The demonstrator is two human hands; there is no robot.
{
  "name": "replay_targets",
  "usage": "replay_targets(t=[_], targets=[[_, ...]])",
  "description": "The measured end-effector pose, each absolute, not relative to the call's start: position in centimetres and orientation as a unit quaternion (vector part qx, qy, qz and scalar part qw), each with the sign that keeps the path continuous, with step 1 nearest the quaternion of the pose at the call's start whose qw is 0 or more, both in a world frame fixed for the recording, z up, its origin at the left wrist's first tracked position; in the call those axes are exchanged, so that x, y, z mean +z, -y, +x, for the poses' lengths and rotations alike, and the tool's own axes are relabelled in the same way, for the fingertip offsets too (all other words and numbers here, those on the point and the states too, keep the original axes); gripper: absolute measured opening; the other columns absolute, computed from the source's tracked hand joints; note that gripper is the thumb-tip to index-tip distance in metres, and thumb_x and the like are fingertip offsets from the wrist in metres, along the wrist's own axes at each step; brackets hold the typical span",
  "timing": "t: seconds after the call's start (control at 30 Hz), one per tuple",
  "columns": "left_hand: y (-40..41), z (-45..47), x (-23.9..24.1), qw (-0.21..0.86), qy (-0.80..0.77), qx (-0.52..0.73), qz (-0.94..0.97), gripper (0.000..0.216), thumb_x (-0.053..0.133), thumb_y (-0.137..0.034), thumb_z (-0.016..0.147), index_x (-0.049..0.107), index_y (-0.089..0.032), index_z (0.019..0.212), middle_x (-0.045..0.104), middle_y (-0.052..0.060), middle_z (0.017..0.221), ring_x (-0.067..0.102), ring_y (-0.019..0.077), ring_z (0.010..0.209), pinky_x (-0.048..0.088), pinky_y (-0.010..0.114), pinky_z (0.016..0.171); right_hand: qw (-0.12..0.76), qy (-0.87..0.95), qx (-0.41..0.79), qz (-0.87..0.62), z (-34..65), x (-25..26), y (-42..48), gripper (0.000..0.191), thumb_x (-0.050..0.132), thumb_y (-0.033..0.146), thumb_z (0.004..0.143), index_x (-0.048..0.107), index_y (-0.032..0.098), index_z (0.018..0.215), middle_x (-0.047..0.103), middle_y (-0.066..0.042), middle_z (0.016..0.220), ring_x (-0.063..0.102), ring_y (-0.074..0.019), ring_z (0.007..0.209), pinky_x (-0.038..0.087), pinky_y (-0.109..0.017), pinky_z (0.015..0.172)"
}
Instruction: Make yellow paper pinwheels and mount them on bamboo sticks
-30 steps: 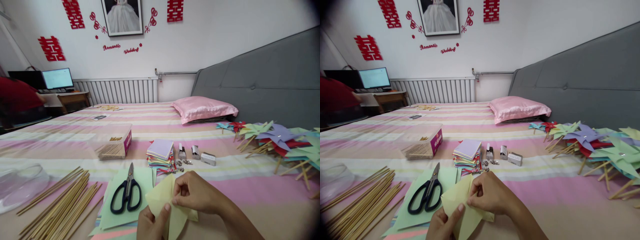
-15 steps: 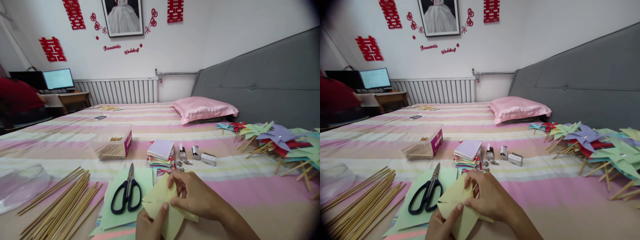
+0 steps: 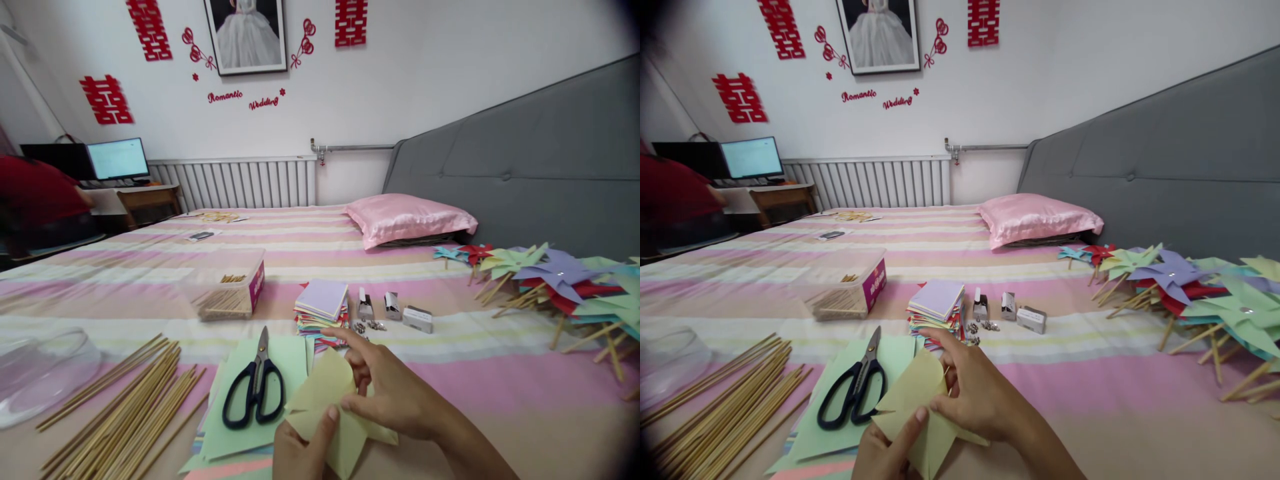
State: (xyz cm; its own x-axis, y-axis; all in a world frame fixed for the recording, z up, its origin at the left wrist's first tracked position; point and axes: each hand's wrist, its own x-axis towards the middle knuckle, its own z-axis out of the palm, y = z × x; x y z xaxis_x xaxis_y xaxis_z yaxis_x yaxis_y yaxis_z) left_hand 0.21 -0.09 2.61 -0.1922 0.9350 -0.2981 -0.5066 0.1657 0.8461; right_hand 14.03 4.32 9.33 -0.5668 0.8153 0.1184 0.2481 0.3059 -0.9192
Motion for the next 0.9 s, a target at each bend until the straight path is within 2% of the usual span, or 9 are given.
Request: replay_targets(t=[0.27, 0.53, 0.67, 0.9], targets=[[0.0, 0.0, 1.6, 0.561, -0.508, 0.606, 0.246, 0.054, 0.083, -0.027, 0.046, 0.07, -0.008, 0.095, 0.074, 0.013, 0.068, 0.068, 0.0283, 0.066, 0.052, 0.034, 0.061, 0.302, 0.742, 0.486, -0.349, 14.1, 9.4, -4.5, 0.075, 0.057, 0.003, 0.066, 0.033, 0.028, 0.132, 0.052, 0.008, 0.067, 0.05, -0.0101, 0.059, 0.039, -0.021, 0.054], [-0.1, -0.3, 1.3, 0.554, -0.53, 0.596, 0.24, 0.044, 0.082, -0.026, 0.046, 0.072, -0.008, 0.086, 0.074, 0.014, 0.069, 0.068, 0.0284, 0.069, 0.052, 0.034, 0.063, 0.317, 0.711, 0.502, -0.376, 14.2, 9.0, -5.0, 0.064, 0.057, 0.004, 0.066, 0.044, 0.025, 0.125, 0.054, 0.007, 0.067, 0.053, -0.0093, 0.059, 0.039, -0.02, 0.054], [0.0, -0.1, 1.7, 0.571, -0.517, 0.594, 0.233, 0.047, 0.082, -0.027, 0.046, 0.071, -0.008, 0.087, 0.074, 0.014, 0.068, 0.068, 0.029, 0.069, 0.052, 0.036, 0.063, 0.332, 0.683, 0.516, -0.396, 14.5, 9.0, -5.3, 0.055, 0.06, 0.008, 0.068, 0.049, 0.021, 0.12, 0.056, 0.005, 0.068, 0.056, -0.0098, 0.06, 0.041, -0.021, 0.056], [-0.1, -0.3, 1.7, 0.587, -0.501, 0.6, 0.209, 0.043, 0.081, -0.025, 0.049, 0.071, -0.008, 0.087, 0.074, 0.014, 0.07, 0.069, 0.0303, 0.07, 0.052, 0.036, 0.064, 0.365, 0.694, 0.442, -0.436, 14.4, 10.0, -4.9, 0.045, 0.059, 0.013, 0.071, 0.053, 0.021, 0.115, 0.064, 0.0, 0.079, 0.059, -0.0113, 0.062, 0.046, -0.024, 0.06]])
